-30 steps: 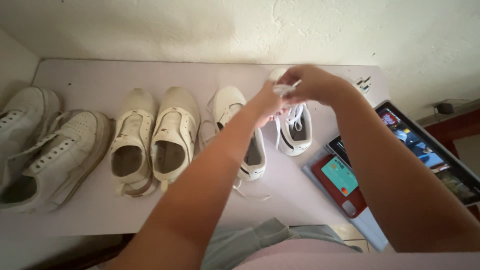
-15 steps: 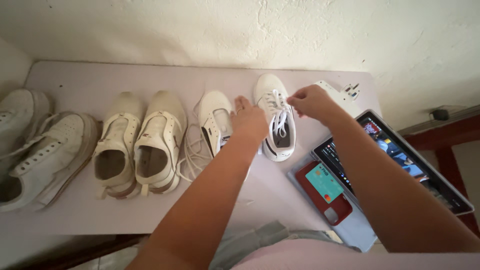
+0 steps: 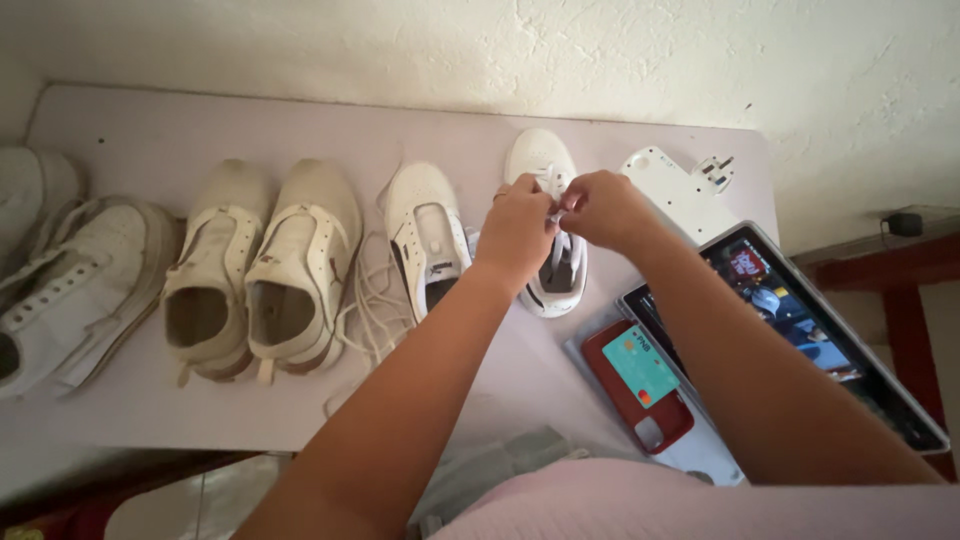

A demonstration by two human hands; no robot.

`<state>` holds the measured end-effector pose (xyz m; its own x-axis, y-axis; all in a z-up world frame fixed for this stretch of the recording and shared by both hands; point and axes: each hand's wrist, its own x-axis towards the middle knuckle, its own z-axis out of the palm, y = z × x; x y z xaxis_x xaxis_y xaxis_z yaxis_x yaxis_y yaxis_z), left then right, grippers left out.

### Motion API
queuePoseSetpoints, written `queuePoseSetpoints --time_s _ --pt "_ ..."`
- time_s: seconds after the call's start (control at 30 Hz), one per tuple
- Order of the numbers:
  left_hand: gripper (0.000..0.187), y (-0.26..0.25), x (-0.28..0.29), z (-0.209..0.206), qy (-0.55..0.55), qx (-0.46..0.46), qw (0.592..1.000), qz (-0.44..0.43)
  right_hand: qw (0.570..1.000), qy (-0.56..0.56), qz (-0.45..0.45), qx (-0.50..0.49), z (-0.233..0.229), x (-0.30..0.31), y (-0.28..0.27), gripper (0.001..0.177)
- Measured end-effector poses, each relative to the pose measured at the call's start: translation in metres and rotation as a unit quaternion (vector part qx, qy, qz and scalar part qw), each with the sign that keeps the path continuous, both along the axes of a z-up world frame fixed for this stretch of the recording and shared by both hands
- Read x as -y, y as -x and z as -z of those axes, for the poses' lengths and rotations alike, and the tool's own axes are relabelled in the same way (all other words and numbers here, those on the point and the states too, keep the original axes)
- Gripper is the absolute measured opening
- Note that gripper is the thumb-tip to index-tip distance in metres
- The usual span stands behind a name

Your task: The person unlaces a white sneaker by pulling the laces through the eyelets, then re-laces the same shoe by threading the laces back through the eyelets and tying a knot. The task is performed on a white table with other shoes nearby.

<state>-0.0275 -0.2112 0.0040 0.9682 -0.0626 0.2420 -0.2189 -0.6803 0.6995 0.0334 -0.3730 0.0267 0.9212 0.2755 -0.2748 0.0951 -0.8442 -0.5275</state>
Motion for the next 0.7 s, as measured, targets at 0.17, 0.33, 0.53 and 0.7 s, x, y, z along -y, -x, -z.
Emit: queuePoseSetpoints --time_s 0.17,0.33,0.53,0.7 --pt "0.013 0.0 -0.006 -0.001 0.014 0.012 1.0 0.007 1.0 -0.012 -0.024 -0.006 -0.011 -0.001 -0.006 0.026" --pt "0.007 0.008 -0.006 -0.004 0.041 0.02 0.999 -0.013 0.992 -0.065 -0.095 -0.043 -0.025 0.004 -0.007 0.042" --pt "0.009 0.006 -0.015 -0.005 0.076 0.024 0.997 0.018 0.996 -0.041 -0.036 -0.075 -0.023 0.004 -0.005 0.018" --pt "0.012 0.007 -0.017 -0.005 0.115 0.037 0.993 -0.003 0.973 -0.134 -0.029 -0.188 -0.022 0.009 -0.013 0.026"
